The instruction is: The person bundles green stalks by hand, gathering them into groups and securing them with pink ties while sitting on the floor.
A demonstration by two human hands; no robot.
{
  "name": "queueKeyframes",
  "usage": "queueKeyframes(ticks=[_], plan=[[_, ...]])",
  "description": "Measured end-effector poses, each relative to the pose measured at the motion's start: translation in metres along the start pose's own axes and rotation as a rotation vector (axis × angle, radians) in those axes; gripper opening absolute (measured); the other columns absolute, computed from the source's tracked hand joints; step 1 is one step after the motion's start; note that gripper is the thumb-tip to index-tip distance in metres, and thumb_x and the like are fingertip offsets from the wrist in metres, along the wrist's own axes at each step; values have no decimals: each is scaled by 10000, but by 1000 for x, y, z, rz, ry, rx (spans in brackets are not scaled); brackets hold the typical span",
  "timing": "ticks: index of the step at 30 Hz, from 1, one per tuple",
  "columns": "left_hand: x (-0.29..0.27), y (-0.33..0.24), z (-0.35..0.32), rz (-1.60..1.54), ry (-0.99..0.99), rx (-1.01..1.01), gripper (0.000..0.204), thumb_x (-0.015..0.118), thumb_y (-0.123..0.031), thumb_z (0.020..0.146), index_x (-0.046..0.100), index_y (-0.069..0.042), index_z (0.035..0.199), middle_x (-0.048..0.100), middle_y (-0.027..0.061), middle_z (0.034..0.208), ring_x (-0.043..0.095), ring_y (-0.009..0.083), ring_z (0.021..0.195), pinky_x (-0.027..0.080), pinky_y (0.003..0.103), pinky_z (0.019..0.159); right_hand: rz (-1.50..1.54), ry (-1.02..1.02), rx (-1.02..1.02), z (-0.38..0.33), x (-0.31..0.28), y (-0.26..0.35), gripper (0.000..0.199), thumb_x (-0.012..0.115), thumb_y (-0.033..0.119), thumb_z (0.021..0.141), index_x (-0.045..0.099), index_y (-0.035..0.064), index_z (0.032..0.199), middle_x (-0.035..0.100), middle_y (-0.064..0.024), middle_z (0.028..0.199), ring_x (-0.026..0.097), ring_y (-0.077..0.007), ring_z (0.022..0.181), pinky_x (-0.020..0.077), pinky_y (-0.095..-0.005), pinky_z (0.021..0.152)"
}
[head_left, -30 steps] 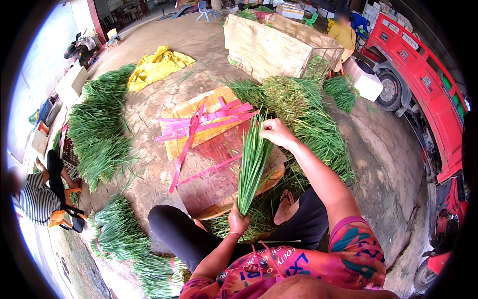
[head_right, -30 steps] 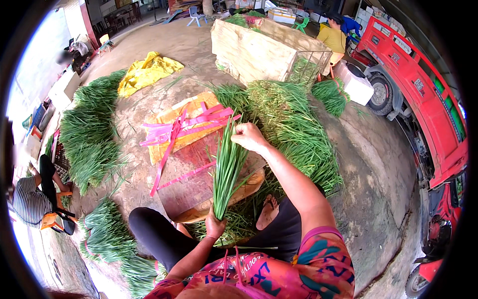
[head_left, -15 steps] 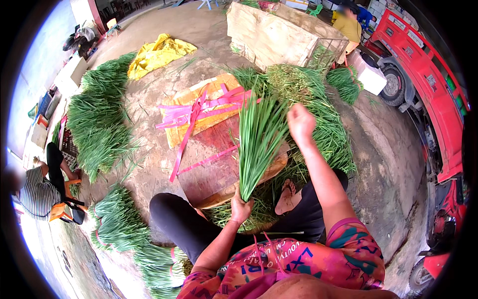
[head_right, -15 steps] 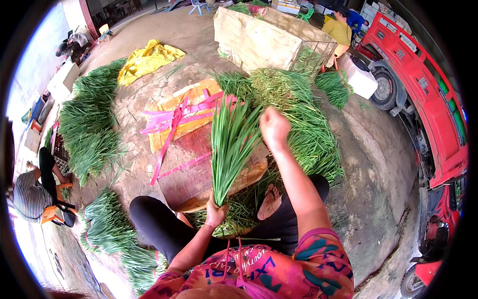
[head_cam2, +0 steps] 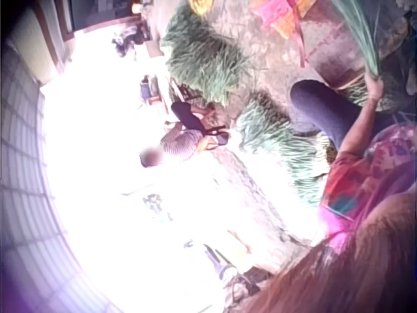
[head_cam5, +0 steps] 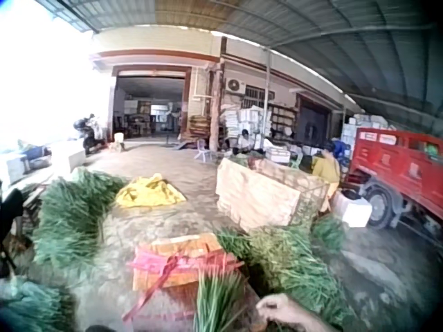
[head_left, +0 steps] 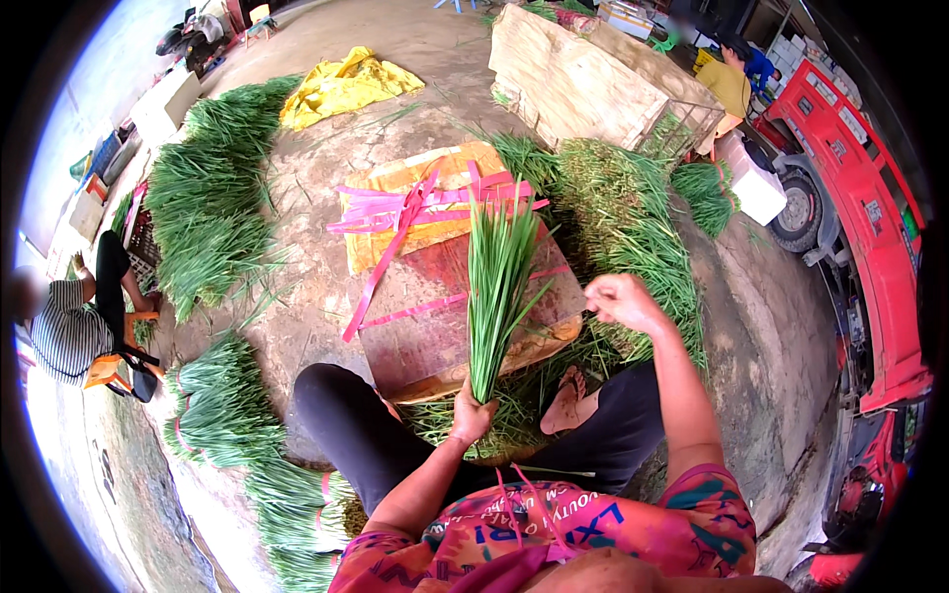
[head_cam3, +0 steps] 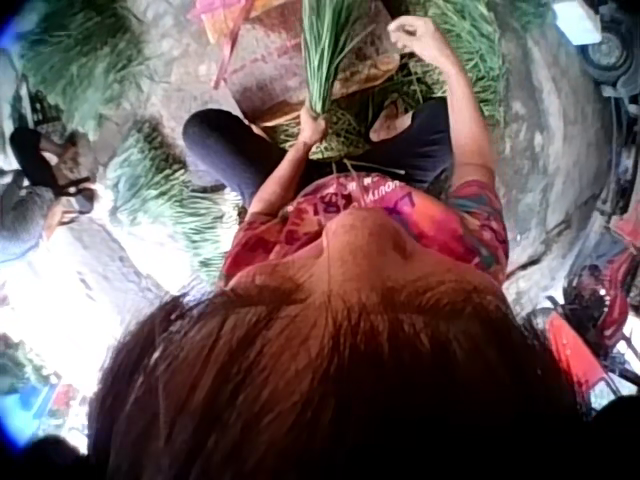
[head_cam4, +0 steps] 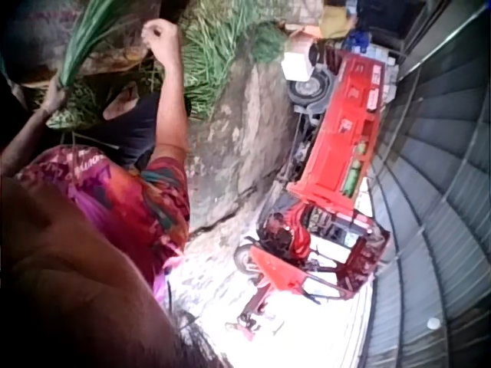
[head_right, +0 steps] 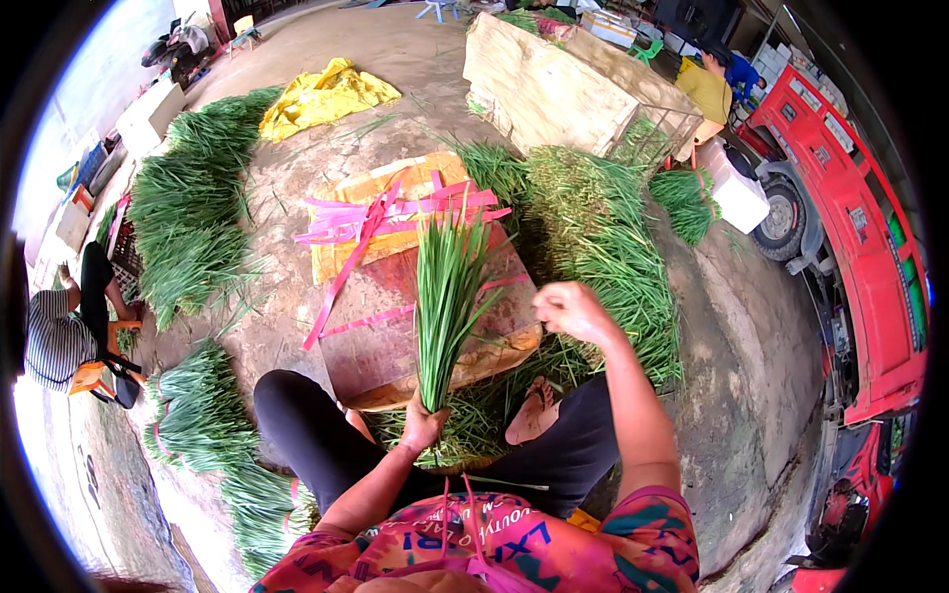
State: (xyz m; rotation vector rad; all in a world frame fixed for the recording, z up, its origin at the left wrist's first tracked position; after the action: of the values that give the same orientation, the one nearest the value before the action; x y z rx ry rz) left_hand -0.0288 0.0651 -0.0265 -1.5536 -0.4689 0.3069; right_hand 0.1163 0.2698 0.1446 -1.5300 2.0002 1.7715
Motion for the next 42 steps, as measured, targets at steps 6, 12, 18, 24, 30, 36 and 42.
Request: queueKeyframes(ticks=[6, 12, 18, 24, 30, 36, 42], plan=[[6, -2, 0, 177, 49, 22, 579, 547, 20, 655, 389, 5, 1212, 594, 118, 947, 562, 171, 880, 422, 275, 804, 93, -98, -571, 22, 34, 93, 184, 604, 92, 787, 625, 41, 963, 622, -34, 657, 537, -84, 508, 428, -222, 467], [3, 9, -1, 208, 38, 69, 613, 557, -7, 648, 379, 1, 1235, 604, 161, 965, 585, 217, 917, 429, 297, 815, -386, -260, -452, 40, 42, 89, 243, 604, 195, 762, 622, 15, 925, 632, -138, 686, 613, -216, 612, 486, -339, 607], [4, 3, 0, 274, 50, 34, 625, 560, -10, 644, 377, -1, 1241, 600, 188, 957, 588, 243, 925, 433, 311, 816, -246, -70, -188, 55, 60, 49, 349, 641, 176, 727, 580, 10, 1028, 636, -133, 711, 627, -218, 697, 485, -343, 640], [4, -3, -2, 307, 49, 7, 644, 562, -10, 629, 374, -15, 1245, 592, 203, 962, 582, 299, 935, 437, 325, 813, -429, -173, -244, 40, 49, 66, 476, 675, 137, 697, 509, 6, 1124, 559, -93, 615, 564, -191, 593, 459, -334, 595], [4, -2, -2, 345, 47, 8, 673, 564, -9, 615, 362, -25, 1257, 586, 212, 971, 569, 332, 942, 440, 340, 812, -506, -163, -341, 40, 49, 68, 229, 654, 155, 697, 586, 33, 880, 598, -119, 724, 592, -280, 723, 463, -391, 671], [5, 5, 0, 349, 67, 35, 708, 565, -6, 598, 339, -6, 1270, 576, 228, 984, 565, 334, 953, 436, 337, 821, -506, -144, -430, 39, 51, 67, 67, 570, 79, 736, 549, 16, 726, 594, -127, 695, 598, -280, 670, 485, -400, 648], [13, 5, -1, 110, 155, -23, 567, 564, 8, 630, 416, 7, 1176, 603, 140, 895, 592, 242, 793, 462, 307, 737, -809, -267, -574, 27, 52, 77, 66, 403, -25, 768, 469, -33, 776, 498, -92, 513, 513, -229, 399, 451, -363, 406]])
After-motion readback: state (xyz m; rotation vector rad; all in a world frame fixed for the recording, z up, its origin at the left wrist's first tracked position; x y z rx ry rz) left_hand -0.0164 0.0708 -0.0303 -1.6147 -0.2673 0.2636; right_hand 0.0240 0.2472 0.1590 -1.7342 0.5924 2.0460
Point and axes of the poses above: each hand's wrist, its own z-axis towards the middle knuckle, its own x-axis out of the palm, y = z × x, the point moved 10 cm from there along z, towards the middle knuckle
